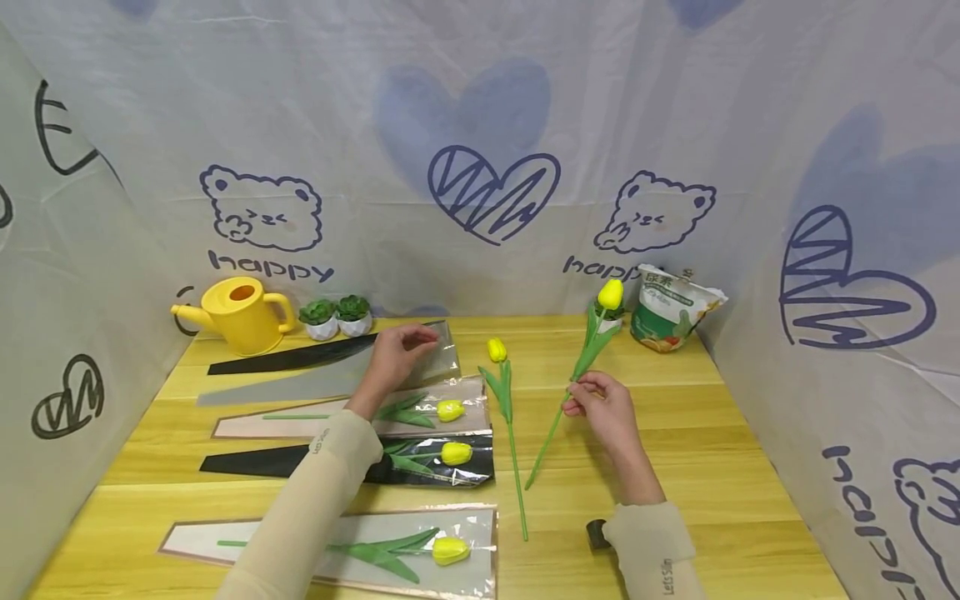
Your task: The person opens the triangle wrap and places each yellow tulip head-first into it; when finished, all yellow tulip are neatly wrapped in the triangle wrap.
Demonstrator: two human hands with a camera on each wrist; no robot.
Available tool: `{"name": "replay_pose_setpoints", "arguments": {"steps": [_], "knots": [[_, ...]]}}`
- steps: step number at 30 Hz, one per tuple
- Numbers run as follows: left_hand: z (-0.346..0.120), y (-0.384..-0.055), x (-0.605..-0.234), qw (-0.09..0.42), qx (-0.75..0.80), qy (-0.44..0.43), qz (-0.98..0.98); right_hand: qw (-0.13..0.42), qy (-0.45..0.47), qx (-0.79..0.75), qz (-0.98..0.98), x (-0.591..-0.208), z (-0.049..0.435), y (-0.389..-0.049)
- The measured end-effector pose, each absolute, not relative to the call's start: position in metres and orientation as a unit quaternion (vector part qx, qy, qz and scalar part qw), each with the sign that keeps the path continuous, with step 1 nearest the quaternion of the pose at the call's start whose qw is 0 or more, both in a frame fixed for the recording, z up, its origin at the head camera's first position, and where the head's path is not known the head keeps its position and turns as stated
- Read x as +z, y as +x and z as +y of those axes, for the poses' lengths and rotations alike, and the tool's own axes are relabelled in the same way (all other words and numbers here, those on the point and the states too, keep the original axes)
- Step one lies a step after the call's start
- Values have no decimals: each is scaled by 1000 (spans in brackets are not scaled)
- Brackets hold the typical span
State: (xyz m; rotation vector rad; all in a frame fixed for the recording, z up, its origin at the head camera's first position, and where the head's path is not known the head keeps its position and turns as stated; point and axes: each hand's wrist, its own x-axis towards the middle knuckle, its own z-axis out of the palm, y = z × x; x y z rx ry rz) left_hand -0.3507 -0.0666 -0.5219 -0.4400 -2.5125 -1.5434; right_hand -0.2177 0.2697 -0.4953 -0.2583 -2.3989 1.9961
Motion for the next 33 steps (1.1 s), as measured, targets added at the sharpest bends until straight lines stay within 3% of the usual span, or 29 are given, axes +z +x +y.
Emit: {"name": "replay_pose_setpoints", "arguments": {"steps": [7,15,33], "knots": [[-70,-352,-520,66,-514,-158,-841,17,-74,655,-752,-496,269,-219],[-75,-351,-521,60,-473,-190,-858,78,-91,677,-726,-497,266,-223],[-69,-343,-533,54,-445,-214,-868,154,-117,701,-687,-497,253,-228]]}}
